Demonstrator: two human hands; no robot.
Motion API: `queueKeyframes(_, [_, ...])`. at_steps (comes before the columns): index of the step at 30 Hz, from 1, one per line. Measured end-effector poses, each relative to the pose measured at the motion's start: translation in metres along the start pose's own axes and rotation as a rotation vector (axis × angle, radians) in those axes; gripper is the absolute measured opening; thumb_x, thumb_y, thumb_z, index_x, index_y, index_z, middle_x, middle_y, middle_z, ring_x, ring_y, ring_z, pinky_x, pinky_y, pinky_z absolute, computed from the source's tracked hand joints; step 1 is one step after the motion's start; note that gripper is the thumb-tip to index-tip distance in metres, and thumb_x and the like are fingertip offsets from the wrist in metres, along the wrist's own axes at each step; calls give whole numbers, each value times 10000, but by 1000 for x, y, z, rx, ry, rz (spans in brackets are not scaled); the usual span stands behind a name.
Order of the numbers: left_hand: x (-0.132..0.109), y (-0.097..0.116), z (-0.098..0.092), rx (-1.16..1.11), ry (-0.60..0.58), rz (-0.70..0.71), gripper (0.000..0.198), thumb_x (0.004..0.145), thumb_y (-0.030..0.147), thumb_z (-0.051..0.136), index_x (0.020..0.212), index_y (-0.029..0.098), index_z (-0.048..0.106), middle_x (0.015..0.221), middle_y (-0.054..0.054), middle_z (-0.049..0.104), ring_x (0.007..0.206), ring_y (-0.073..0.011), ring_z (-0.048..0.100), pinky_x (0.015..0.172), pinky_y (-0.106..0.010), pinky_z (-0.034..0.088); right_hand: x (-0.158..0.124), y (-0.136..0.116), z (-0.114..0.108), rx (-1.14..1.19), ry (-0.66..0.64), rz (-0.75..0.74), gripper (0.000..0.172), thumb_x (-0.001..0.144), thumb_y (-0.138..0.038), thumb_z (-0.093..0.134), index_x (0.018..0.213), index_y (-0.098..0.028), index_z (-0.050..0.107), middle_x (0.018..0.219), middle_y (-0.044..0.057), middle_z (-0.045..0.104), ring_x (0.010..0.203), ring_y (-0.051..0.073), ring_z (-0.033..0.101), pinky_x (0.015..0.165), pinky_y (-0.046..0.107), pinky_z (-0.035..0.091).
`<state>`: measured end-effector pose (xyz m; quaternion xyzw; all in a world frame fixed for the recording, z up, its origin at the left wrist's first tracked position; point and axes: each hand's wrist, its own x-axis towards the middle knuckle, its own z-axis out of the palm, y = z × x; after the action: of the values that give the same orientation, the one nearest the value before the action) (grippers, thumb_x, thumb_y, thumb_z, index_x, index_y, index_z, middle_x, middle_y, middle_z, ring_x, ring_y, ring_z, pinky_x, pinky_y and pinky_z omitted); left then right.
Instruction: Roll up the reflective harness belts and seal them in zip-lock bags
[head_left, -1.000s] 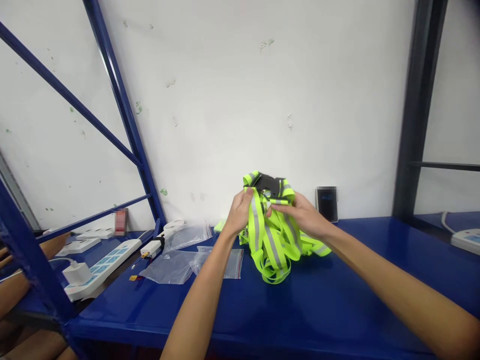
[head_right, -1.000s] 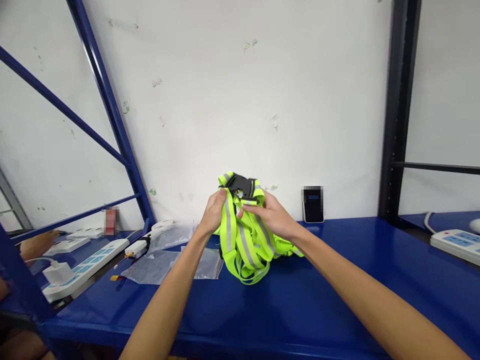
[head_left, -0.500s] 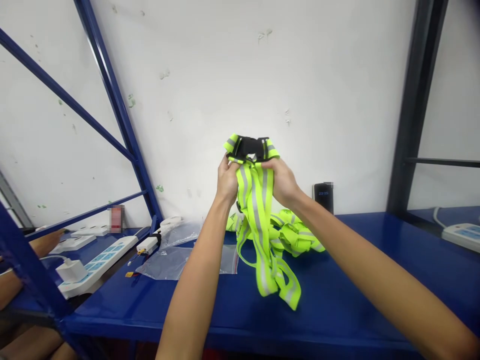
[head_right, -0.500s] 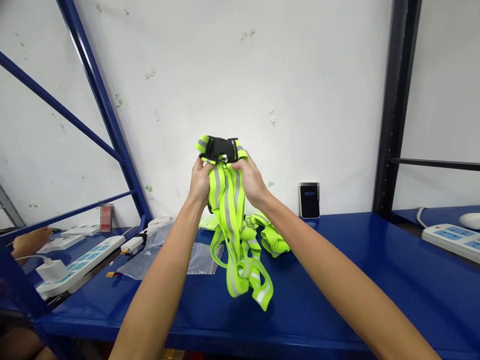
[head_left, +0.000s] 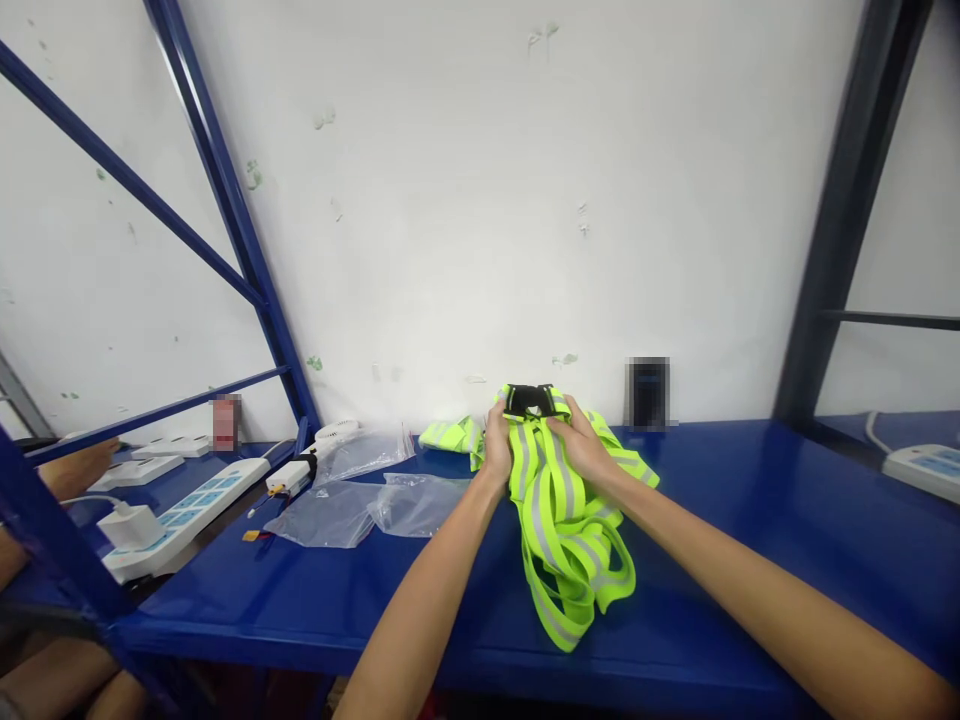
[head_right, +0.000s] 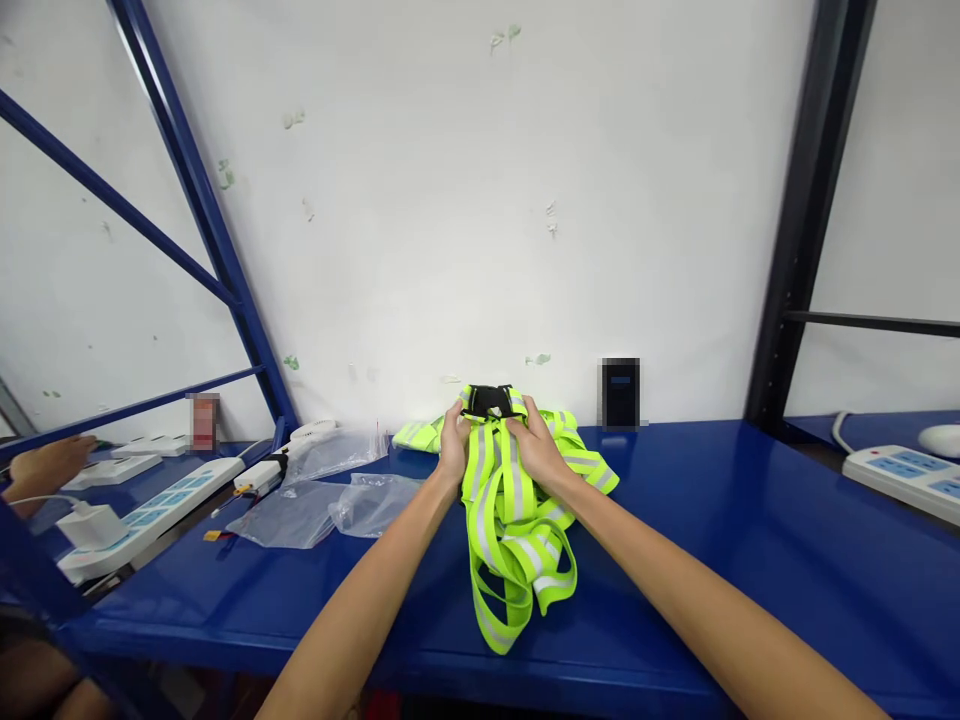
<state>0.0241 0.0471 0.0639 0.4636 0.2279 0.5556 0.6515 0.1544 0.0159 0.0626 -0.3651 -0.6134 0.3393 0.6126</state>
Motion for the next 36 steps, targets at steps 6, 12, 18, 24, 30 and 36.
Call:
queueKeyframes(6, [-13, 7, -15, -162, -175, -294, 726, 770, 725, 469, 1120, 110, 632, 1029, -146, 708, 971, -318, 662, 896, -424, 491, 0, -4, -12, -125, -113, -173, 292, 780, -203, 485, 1014, -253, 651, 1160, 23, 620, 1150, 242, 508, 1042, 392, 328])
queueKeyframes(12, [-18, 6, -15, -120, -84, -133, 437, 773, 355, 677, 1150, 142, 620, 1013, -89, 723, 943, -264, 680, 919, -389, 485, -5, -3, -15, 178, -182, 79, 336, 674, -168, 512, 980, -268, 612, 1195, 12, 615, 1099, 252, 568, 906, 396, 461])
queueKeyframes(18, [-16, -6, -13, -51, -106, 36, 500, 632, 319, 823, 1056, 114, 656, 1005, -122, 722, 1018, -281, 655, 932, -395, 475, -11, -14, -18, 289, -352, 156, 719, 684, -238, 656, 1360, -312, 423, 1235, 16, 614, 1120, 237, 579, 977, 403, 451])
queueKeyframes(24, [-12, -7, -19, 126, -9, 182, 509, 640, 336, 817, 1082, 156, 642, 1007, -89, 720, 976, -240, 661, 858, -330, 495, -8, -15, -14, 364, -244, 192, 532, 886, -554, 420, 1320, -264, 528, 1208, 38, 662, 1111, 267, 610, 968, 424, 471])
queueKeyframes(30, [-20, 2, -14, 125, -109, 182, 449, 689, 357, 791, 1071, 189, 626, 1127, -88, 685, 1131, -256, 595, 978, -352, 438, -12, -9, -20, 215, -178, 208, 539, 842, -515, 591, 1307, -246, 547, 1032, 75, 703, 935, 285, 659, 850, 439, 528])
queueKeyframes(36, [-30, -3, -10, 37, -198, 28, 497, 740, 382, 757, 1176, 281, 541, 1218, -72, 641, 1200, -273, 560, 1022, -431, 412, -11, -3, -23, -121, -48, 72, 590, 837, -528, 589, 1374, -322, 458, 1293, 34, 571, 1225, 279, 501, 1078, 458, 351])
